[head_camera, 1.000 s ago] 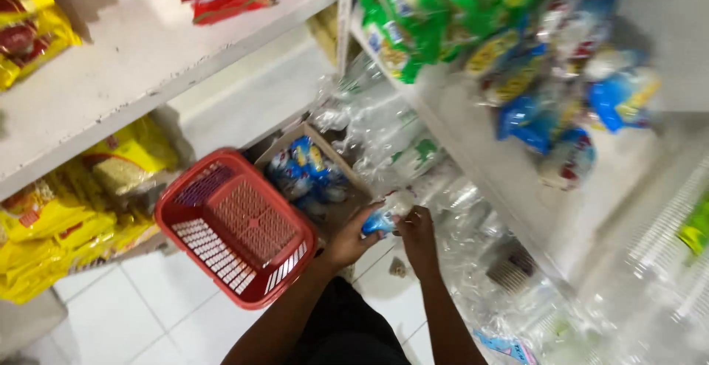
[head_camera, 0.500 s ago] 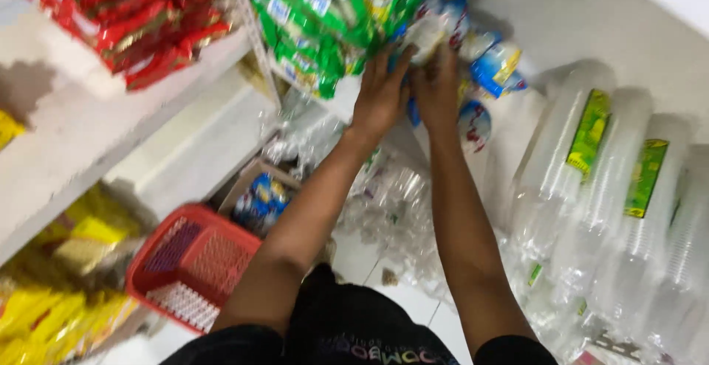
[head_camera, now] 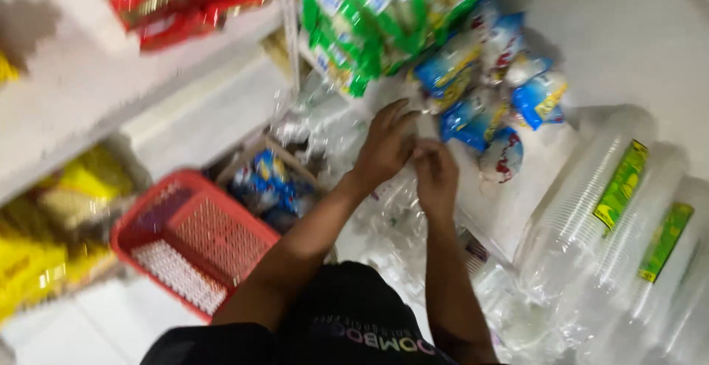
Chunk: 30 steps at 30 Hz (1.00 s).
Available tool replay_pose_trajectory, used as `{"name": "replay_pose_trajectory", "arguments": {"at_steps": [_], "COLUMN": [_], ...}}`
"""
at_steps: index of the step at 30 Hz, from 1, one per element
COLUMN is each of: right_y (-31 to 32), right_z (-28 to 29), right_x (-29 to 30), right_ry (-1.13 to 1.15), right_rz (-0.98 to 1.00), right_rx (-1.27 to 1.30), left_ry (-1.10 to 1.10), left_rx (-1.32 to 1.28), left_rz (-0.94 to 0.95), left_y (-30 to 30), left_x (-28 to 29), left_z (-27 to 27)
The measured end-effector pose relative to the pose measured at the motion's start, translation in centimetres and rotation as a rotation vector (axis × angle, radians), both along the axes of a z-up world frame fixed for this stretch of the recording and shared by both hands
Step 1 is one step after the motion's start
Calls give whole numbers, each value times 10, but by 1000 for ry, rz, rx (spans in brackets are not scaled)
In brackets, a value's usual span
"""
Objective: The person takes red packets of food from a shopping basket and places them onto a store shelf, then moves blue and yellow packets from a cardboard box onto another shelf.
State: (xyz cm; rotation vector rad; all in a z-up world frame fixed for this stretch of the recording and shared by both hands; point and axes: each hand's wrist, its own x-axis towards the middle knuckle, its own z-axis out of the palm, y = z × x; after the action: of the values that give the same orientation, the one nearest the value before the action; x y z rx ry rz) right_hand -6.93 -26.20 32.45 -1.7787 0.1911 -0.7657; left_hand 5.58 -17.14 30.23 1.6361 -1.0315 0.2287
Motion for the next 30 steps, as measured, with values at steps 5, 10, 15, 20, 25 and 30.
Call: {"name": "replay_pose_trajectory", "arguments": {"at_steps": [5,10,15,20,25,30], "right_y": [36,67,92,139,193,247], "right_z": [-158,-286,-363,-431,-510,-553], "right_x": [-19,-53,-10,84,139,162], "right_ry": [327,718,658,698,371,327], "right_rz": [335,412,499,466,720,578], "right_rx": [308,342,98,-143,-700,-1198], "left_ry": [248,295,800,1384,1312,1326], "left_rx": [113,564,266,-245,-359,-160], "left_rz": [182,274,542,505,648,755], "left_y": [90,165,193,191,193,210], "left_x": [-36,-94,-133,-125,-112,-95], "left_z": [-156,-337,-380,-399,-425,-449]}}
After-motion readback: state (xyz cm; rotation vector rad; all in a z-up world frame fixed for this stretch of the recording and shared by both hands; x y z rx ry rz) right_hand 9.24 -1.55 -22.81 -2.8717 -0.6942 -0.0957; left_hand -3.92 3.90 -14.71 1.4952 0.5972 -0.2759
